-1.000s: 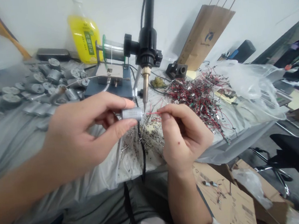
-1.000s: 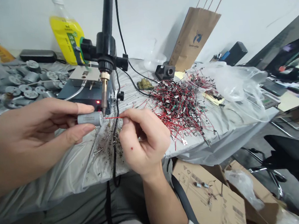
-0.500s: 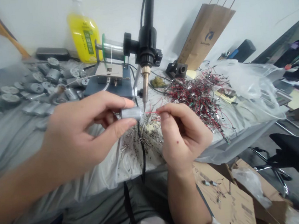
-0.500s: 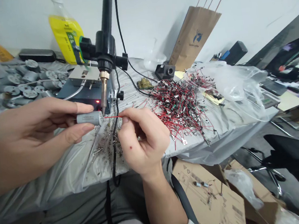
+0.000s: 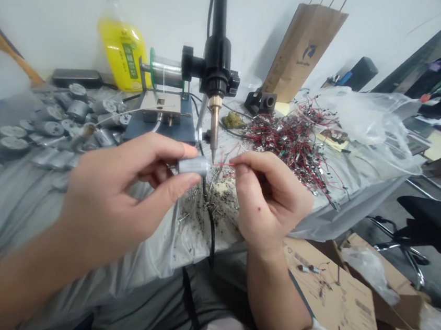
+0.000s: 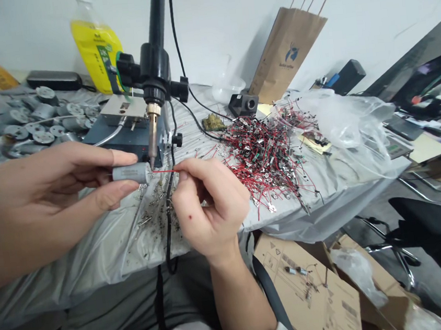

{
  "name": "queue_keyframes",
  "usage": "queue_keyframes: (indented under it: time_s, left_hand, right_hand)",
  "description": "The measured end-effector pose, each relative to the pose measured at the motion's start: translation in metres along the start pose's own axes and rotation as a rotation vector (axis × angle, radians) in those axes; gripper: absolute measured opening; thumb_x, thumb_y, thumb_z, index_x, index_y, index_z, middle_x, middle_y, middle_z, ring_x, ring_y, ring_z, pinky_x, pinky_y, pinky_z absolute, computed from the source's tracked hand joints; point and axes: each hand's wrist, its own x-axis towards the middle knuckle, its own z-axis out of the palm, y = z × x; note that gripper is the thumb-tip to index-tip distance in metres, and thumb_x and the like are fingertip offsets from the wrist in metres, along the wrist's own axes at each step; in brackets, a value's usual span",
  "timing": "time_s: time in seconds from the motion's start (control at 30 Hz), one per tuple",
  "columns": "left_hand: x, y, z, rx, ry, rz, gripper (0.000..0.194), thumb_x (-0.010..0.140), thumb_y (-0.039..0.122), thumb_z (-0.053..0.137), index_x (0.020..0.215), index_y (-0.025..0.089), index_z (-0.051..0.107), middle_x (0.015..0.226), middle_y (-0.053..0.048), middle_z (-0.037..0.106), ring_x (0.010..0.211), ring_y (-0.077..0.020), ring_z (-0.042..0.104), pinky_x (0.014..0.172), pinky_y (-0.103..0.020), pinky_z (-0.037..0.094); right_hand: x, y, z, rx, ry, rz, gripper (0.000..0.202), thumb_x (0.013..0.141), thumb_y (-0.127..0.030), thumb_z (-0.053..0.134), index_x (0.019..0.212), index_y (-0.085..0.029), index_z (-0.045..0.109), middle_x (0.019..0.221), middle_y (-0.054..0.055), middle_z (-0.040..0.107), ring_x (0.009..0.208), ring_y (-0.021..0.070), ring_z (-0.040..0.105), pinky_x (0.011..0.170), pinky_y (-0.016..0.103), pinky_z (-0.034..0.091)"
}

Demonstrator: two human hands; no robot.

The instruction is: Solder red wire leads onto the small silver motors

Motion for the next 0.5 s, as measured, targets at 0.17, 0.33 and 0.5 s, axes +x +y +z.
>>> queue_keyframes:
  time_s: [0.17,0.33,0.5]
  left_hand:
    - [0.0003,-0.0006,-0.0008,-0.007,-0.011,0.015,0.012,0.099,0.031,0.078,0.109,0.024,0.081,0.088,0.009,0.078,0.07,-0.0046,0.066,0.067,-0.016,0.051]
    - [-0.0003,0.0025,-0.0018,0.022,-0.008,-0.018,0.012,0.1,0.031,0.077,0.108,0.024,0.08,0.087,0.009,0.078,0.07,-0.0054,0.066,0.067,-0.018,0.052]
    - [-0.0016,0.0034,-0.0012,0.033,0.003,-0.015,0.012,0.101,0.033,0.076,0.109,0.025,0.079,0.089,0.009,0.079,0.07,-0.0061,0.067,0.066,-0.02,0.053]
  right_hand:
    - [-0.0002,0.0002,0.0,0.006,-0.004,-0.004,0.017,0.097,-0.008,0.066,0.096,-0.02,0.078,0.08,-0.001,0.069,0.07,0.0116,0.059,0.06,0.029,0.042]
    - [-0.0007,0.0004,0.0001,0.008,0.003,-0.003,0.017,0.097,-0.009,0.066,0.097,-0.021,0.078,0.081,-0.001,0.069,0.069,0.012,0.059,0.059,0.029,0.042]
    - [-0.0005,0.0001,0.0006,-0.011,0.002,0.001,0.016,0.098,-0.012,0.065,0.096,-0.021,0.078,0.08,-0.001,0.069,0.068,0.0122,0.059,0.058,0.029,0.043]
